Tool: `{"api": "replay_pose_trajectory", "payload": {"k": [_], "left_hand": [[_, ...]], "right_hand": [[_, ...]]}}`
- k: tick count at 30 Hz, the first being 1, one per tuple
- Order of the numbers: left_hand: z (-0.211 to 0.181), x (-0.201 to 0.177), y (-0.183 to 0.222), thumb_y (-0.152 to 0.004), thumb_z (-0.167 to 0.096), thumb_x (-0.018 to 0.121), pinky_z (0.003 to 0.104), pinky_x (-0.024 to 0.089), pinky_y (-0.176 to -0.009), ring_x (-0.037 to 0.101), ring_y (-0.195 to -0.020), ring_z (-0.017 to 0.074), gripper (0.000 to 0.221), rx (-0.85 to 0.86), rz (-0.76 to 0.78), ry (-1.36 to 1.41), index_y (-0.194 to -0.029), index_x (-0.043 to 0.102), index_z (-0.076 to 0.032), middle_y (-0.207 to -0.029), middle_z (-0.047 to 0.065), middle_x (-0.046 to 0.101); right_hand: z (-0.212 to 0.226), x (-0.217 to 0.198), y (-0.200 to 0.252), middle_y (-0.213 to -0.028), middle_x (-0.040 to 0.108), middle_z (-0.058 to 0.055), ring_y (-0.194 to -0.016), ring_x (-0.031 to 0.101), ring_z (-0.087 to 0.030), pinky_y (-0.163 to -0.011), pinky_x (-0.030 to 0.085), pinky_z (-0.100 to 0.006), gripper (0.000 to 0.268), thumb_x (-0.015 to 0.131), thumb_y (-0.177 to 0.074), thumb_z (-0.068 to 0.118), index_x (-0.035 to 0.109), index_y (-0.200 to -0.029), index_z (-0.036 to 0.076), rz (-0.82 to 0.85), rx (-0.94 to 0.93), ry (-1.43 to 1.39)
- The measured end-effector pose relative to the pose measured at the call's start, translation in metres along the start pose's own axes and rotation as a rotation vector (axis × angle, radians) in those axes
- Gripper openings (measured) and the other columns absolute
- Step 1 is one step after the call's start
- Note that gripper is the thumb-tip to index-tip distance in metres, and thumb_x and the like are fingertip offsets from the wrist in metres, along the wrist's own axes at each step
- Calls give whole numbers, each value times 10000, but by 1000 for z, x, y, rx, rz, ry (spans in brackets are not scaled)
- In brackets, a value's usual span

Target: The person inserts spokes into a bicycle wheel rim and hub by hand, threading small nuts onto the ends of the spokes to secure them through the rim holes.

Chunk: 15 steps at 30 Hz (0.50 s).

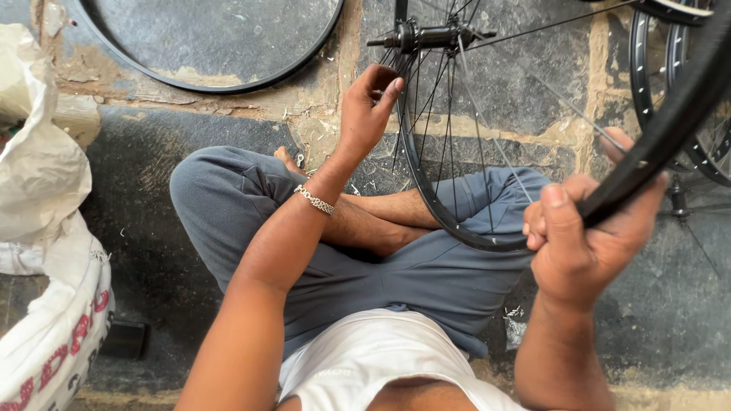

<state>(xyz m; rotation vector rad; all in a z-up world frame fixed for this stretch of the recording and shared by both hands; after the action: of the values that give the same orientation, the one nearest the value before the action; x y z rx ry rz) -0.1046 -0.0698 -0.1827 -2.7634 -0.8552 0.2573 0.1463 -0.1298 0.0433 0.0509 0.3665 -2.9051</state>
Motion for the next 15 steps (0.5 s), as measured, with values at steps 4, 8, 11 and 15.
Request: {"api": "replay_pose_trajectory", "payload": {"k": [4, 8, 11, 15], "left_hand": [[-12, 7, -2, -988, -210, 726, 283, 539, -653, 666, -715, 131, 185, -108, 93, -3, -1005, 676, -33, -835, 72, 743], [-40, 4, 4, -989, -226, 741, 314, 506, -648, 668, -704, 186, 195, -118, 140, -179, -1020, 689, -41, -858, 110, 719], [-60, -1, 9, -969, -219, 761, 357, 526, -738, 674, -847, 266, 183, 152, 58, -284, -992, 696, -50, -1020, 145, 689], [-58, 6, 12, -981, -207, 715, 378, 560, -870, 701, -1007, 287, 146, 226, 112, -299, -1062, 732, -86, -1137, 116, 701]], "right_hand": [[-1, -3, 2, -627, 497, -17, -462, 466, -68, -448, 423, -208, 583, 560, -1022, -58, 289, -1537, -21, -20, 23, 8], [-3, -6, 0, -587, 485, -18, -431, 463, -73, -423, 412, -210, 575, 534, -1005, -43, 269, -1515, -22, -23, 13, 55], [-6, -10, -3, -576, 474, -19, -427, 464, -79, -429, 410, -217, 573, 531, -1011, -46, 269, -1520, -24, -11, 13, 55], [-8, -17, -3, -573, 473, -20, -427, 465, -79, -470, 410, -240, 565, 526, -1024, -52, 273, -1528, -20, 7, 14, 69]]}}
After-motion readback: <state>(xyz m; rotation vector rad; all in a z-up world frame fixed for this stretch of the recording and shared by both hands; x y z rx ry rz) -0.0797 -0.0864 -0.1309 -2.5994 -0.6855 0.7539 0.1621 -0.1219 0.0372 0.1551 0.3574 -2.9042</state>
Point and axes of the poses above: each hand's wrist, its own y-axis away from the middle knuckle, its own x-axis out of the palm, z = x × y, the point moved 4 cm from there along -y, towards the middle knuckle
